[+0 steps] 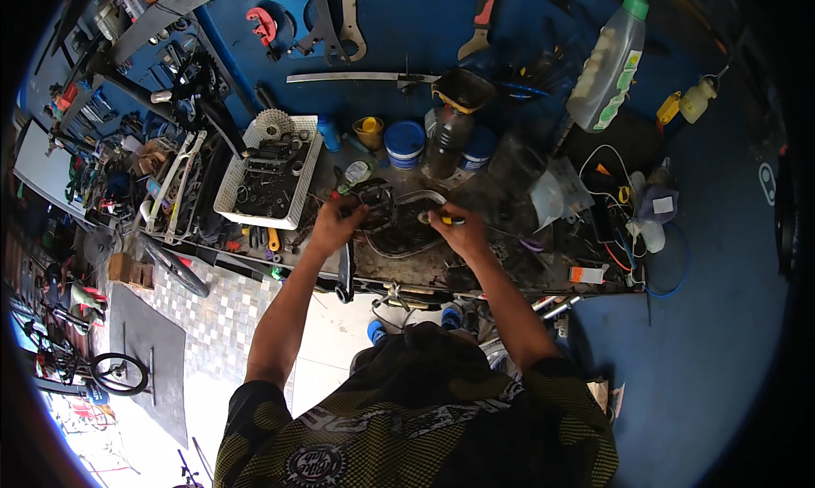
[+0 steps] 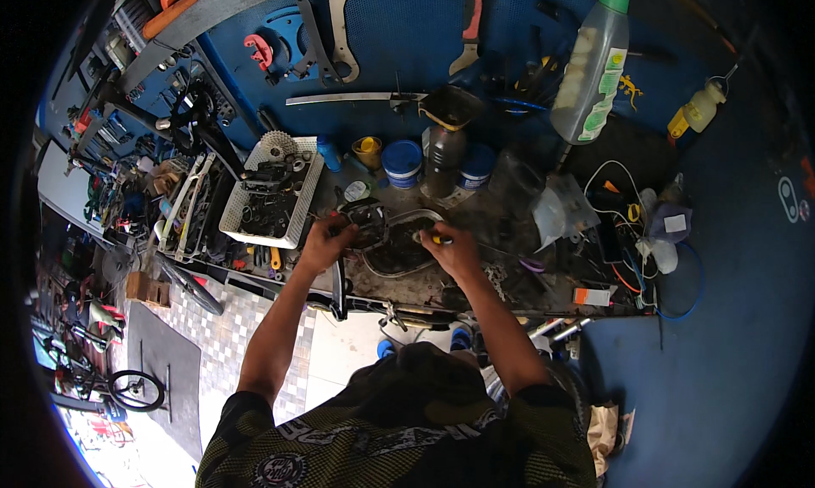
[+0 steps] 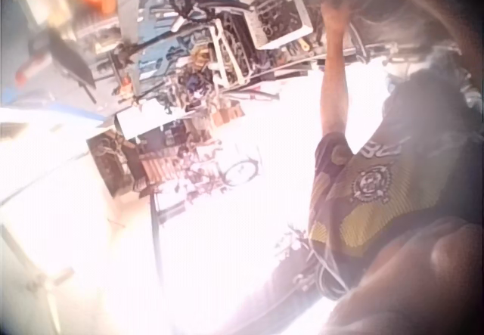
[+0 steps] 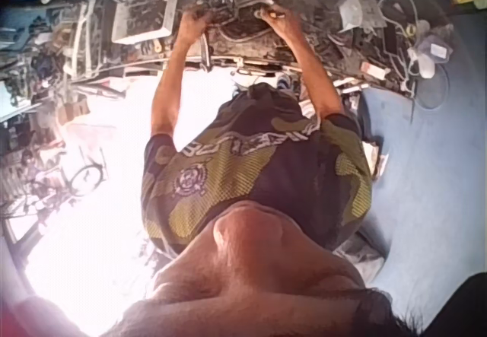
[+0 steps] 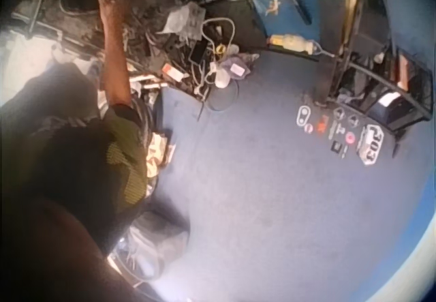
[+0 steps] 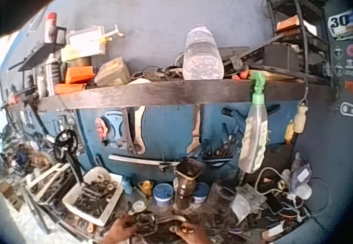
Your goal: The person cleans a bicycle pedal by scrubbing it with a brush dipped in a liquid container, then uses a small tool to scrape or adjust parts of the pedal. The cleaned pedal is placed into a white basket on the workbench.
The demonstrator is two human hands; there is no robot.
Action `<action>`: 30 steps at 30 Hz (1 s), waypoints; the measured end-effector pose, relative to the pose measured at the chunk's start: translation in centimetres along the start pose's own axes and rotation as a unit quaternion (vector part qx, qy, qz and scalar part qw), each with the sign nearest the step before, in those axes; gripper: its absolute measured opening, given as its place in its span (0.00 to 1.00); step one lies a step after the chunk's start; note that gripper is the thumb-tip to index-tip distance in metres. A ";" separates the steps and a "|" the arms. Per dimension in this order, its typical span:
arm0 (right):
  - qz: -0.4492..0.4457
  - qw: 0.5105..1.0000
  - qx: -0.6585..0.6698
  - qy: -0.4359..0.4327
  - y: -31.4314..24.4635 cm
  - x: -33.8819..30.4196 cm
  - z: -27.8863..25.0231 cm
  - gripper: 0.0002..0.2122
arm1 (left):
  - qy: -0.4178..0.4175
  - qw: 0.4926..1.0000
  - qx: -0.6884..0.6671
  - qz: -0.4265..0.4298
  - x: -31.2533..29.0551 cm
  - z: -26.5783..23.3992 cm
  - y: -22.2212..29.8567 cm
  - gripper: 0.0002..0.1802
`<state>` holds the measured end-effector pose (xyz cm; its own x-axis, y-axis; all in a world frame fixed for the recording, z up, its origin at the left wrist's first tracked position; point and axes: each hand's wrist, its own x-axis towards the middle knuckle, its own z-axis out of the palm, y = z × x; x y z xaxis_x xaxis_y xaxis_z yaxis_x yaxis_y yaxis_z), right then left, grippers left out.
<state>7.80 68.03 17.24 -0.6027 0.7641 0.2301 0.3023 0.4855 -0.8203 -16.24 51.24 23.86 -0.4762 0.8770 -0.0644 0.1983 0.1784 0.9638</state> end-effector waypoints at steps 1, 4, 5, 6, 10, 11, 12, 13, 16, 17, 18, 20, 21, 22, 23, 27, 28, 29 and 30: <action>-0.024 1.000 0.011 0.001 0.6 -0.3 0.2 0.13 | -0.004 0.999 -0.044 -0.027 0.2 -0.3 -0.1 0.20; -0.084 0.991 -0.086 -0.058 1.6 -1.0 -0.1 0.12 | -0.001 0.998 -0.058 -0.027 0.3 -0.9 -0.1 0.21; -0.056 0.984 -0.141 -0.099 1.4 -1.1 -0.2 0.12 | 0.003 0.998 -0.061 -0.032 0.3 -0.8 -0.1 0.22; -0.004 0.978 -0.183 -0.096 1.0 -0.8 0.0 0.13 | 0.013 0.998 -0.048 -0.024 0.3 -0.7 0.0 0.21; 0.129 0.941 0.311 -0.016 -2.1 1.8 1.4 0.16 | 0.045 0.995 0.084 0.041 0.1 0.7 0.2 0.22; 0.128 0.942 0.309 -0.001 -2.9 2.2 2.1 0.15 | 0.053 0.986 0.148 0.049 -0.1 1.2 0.2 0.22; 0.113 0.939 0.326 0.017 -3.6 2.5 2.7 0.15 | 0.058 0.987 0.139 0.051 0.0 1.8 0.3 0.22; 0.058 0.931 0.359 0.026 -4.1 2.7 3.2 0.14 | 0.070 0.989 0.114 0.069 0.0 2.1 0.3 0.21; 0.083 0.919 0.384 -0.029 -4.7 2.2 3.8 0.13 | 0.094 0.991 0.092 0.039 0.0 2.0 0.3 0.21; 0.092 0.932 0.348 -0.029 -4.8 1.9 3.8 0.12 | 0.097 0.989 0.102 0.044 0.1 1.8 0.2 0.21; 0.017 0.955 0.296 -0.017 -4.8 1.6 3.8 0.11 | 0.102 0.988 0.116 0.025 -0.1 1.7 -0.1 0.21; 0.001 0.957 0.289 0.018 -5.0 1.3 3.5 0.09 | 0.084 0.990 0.100 0.046 -0.1 1.9 -0.8 0.21; -0.030 0.952 0.302 0.033 -5.2 1.3 3.4 0.10 | 0.070 0.992 0.093 0.039 0.1 1.9 -1.0 0.22; -0.082 0.988 0.126 0.031 -5.4 1.1 3.1 0.08 | 0.084 0.987 0.123 0.062 0.4 1.7 -1.3 0.22; -0.106 0.988 0.109 -0.016 -5.6 1.2 2.9 0.06 | 0.092 0.982 0.151 0.073 0.5 1.6 -1.5 0.22; -0.304 0.949 -0.083 -0.002 -6.1 1.9 1.0 0.09 | 0.072 0.981 0.171 0.060 0.4 1.5 -1.3 0.23; -0.355 0.924 -0.138 -0.009 -6.2 2.4 0.5 0.10 | 0.061 0.983 0.156 0.077 0.1 1.6 -1.1 0.21; -0.375 0.914 -0.153 -0.007 -6.1 2.8 0.0 0.10 | 0.045 0.987 0.145 0.053 0.0 1.7 -0.8 0.19; -0.395 0.902 -0.174 -0.026 -6.0 3.2 -0.3 0.11 | 0.030 0.991 0.128 0.026 -0.1 1.8 -0.4 0.17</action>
<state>4.24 67.70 23.09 -0.7627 0.1043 0.6383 -0.0296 0.9803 -0.1955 -14.68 51.86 22.99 -0.5085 0.8610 0.0064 0.4310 0.2481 0.8676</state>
